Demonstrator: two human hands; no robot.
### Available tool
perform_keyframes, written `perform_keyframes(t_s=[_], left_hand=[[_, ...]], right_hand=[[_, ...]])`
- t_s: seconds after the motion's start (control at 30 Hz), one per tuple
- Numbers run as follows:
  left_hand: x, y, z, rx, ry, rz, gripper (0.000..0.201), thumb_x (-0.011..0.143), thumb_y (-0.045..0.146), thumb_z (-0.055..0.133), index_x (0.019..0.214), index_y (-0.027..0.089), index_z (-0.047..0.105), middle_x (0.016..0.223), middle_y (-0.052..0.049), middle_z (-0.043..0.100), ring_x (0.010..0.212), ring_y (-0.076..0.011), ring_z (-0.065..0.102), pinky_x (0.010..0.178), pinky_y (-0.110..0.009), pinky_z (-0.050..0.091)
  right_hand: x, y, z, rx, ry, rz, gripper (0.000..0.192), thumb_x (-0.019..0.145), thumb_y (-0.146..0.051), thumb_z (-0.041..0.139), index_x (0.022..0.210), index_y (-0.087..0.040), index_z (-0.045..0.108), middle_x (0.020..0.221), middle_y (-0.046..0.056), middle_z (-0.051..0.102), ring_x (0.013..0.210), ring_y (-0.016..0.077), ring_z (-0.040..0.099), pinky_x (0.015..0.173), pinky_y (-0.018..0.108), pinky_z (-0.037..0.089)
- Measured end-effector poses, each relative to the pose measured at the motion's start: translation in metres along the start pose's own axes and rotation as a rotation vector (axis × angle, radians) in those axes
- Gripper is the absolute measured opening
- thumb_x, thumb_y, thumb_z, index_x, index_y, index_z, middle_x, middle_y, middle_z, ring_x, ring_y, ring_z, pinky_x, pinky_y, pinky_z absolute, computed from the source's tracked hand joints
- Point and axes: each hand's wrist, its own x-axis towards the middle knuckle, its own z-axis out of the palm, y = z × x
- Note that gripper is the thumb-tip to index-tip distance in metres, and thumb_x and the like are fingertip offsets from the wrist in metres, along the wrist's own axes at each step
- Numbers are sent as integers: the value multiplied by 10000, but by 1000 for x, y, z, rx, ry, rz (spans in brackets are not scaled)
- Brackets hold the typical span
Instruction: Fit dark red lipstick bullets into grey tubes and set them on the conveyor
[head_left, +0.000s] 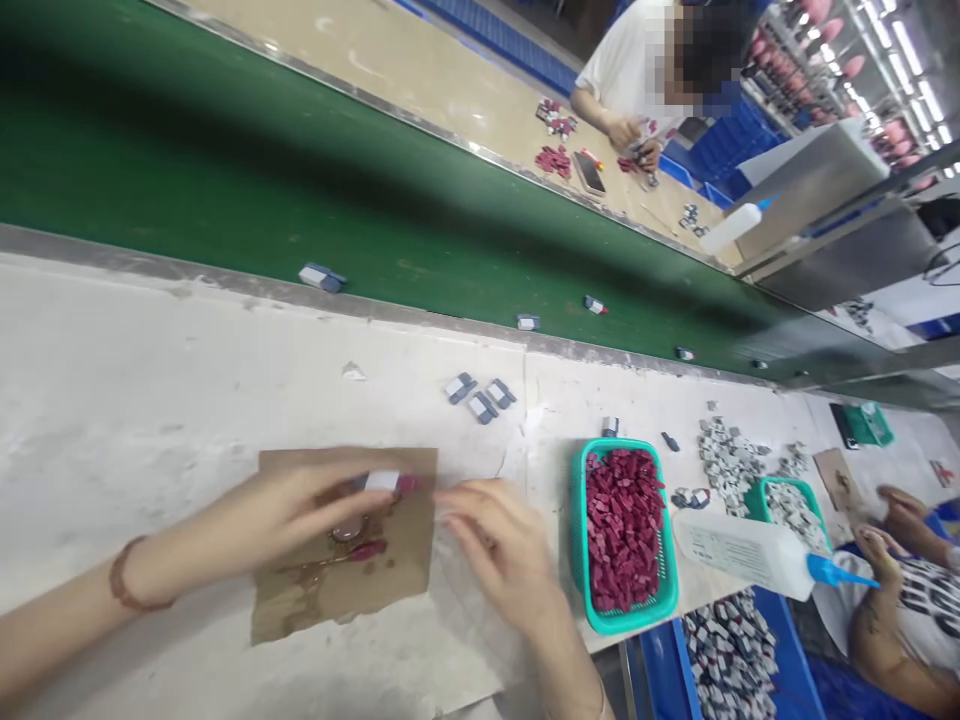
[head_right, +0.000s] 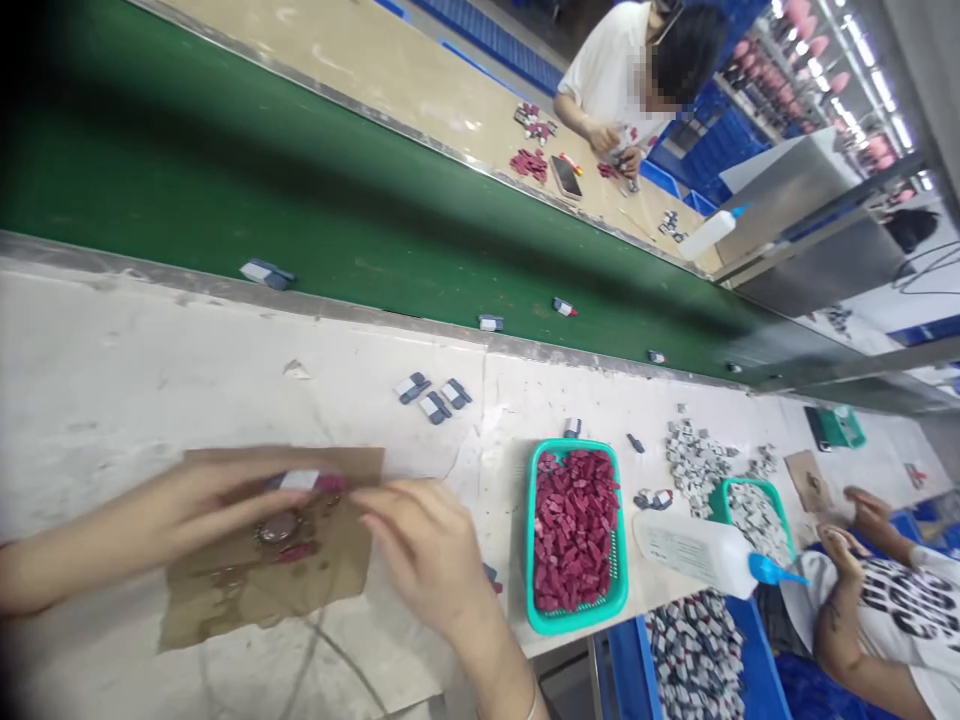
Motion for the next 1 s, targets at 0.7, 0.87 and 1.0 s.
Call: perform_keyframes(t_s=[0.7,0.87,1.0], left_hand=[[251,34,3,551,169,323,426,914,265,504,1295,78,543,1307,-111,570,1203,-272,477,1075,-381,331],[285,53,44,550,75,291,303,904,178,521,1182,98,610,1218,-169,576,1165,-324,492,966,-425,421],[290,66,57,480,85,237,238,893,77,448,1065,59,612,1178,-210,561,1169,-334,505,946,-435,434]], right_hand=[[-67,81,-110,69,465,551,202,877,-378,620,976,-211,676,841,52,715,763,205,652,713,342,537],[-60,63,-88,561,578,601,231,799,-384,722,966,-224,730,759,25,736,667,155,654,641,272,542],[-51,50,-64,682,540,603,188,755,-371,770,841,-210,724,682,25,729,608,155,660,564,248,538]])
